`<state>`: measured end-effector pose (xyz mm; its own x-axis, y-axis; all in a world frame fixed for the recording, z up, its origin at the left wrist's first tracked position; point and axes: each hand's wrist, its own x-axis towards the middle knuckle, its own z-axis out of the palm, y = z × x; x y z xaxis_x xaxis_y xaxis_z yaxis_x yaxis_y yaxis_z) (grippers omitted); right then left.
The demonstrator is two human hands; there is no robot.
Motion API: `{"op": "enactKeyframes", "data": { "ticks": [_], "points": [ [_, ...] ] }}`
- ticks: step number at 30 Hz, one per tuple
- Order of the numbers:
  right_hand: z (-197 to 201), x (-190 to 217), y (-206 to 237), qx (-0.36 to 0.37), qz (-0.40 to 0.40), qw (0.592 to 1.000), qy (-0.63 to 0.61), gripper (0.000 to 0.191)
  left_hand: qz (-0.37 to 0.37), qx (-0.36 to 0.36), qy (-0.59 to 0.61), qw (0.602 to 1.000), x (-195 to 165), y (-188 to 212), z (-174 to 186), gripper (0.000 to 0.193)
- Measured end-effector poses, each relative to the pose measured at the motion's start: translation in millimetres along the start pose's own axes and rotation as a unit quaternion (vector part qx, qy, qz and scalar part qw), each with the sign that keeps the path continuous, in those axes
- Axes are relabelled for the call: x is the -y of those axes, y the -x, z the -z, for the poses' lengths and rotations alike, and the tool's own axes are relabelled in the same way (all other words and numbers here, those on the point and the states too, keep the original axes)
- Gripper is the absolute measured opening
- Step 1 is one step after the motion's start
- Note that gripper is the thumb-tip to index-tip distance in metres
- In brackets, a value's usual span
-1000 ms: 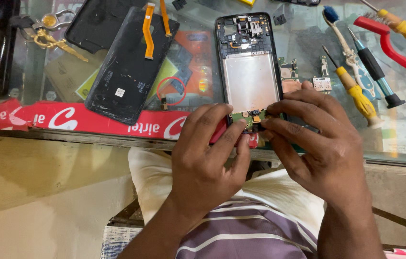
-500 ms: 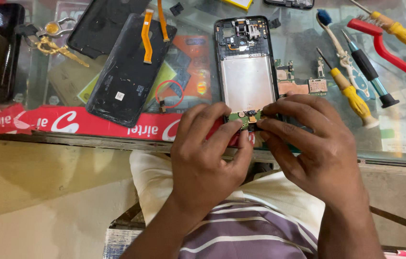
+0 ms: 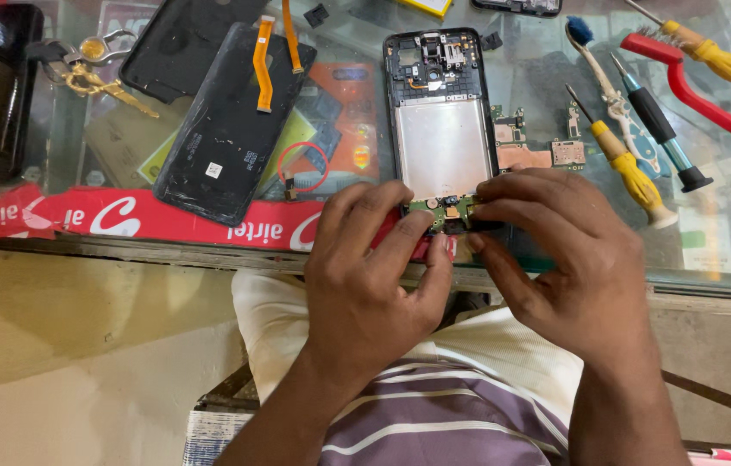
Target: The person works on a disassembled mobile phone on a glass workbench. They use a screwdriver and a yellow-handled tool to manipulate components on the phone's motherboard, then remove a small part with tweezers.
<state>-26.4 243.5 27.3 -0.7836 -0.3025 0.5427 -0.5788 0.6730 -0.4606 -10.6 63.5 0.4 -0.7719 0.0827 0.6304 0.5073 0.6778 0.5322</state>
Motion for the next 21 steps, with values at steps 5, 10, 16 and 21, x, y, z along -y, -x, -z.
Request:
{"op": "enactKeyframes", "data": {
  "ticks": [5,10,16,21],
  "points": [
    [-3.3,-5.4,5.0,0.009,0.008,1.0,0.014,0.021,-0.002,0.007,-0.003,1.0,1.0,1.1,0.3,0.022],
    [-3.4,-7.9,7.4,0.007,0.017,1.0,0.007,0.02,-0.002,0.006,-0.002,1.0,3.7,2.0,0.2,0.023],
    [-2.9,-6.7,7.2,0.004,0.02,1.0,0.011,0.02,-0.008,0.014,-0.006,1.0,6.9,1.5,-2.0,0.026],
    [-1.2,-5.9,6.5,0.002,0.025,1.0,0.004,0.02,-0.051,0.032,-0.027,0.998,4.6,4.2,-1.3,0.031]
  ]
}}
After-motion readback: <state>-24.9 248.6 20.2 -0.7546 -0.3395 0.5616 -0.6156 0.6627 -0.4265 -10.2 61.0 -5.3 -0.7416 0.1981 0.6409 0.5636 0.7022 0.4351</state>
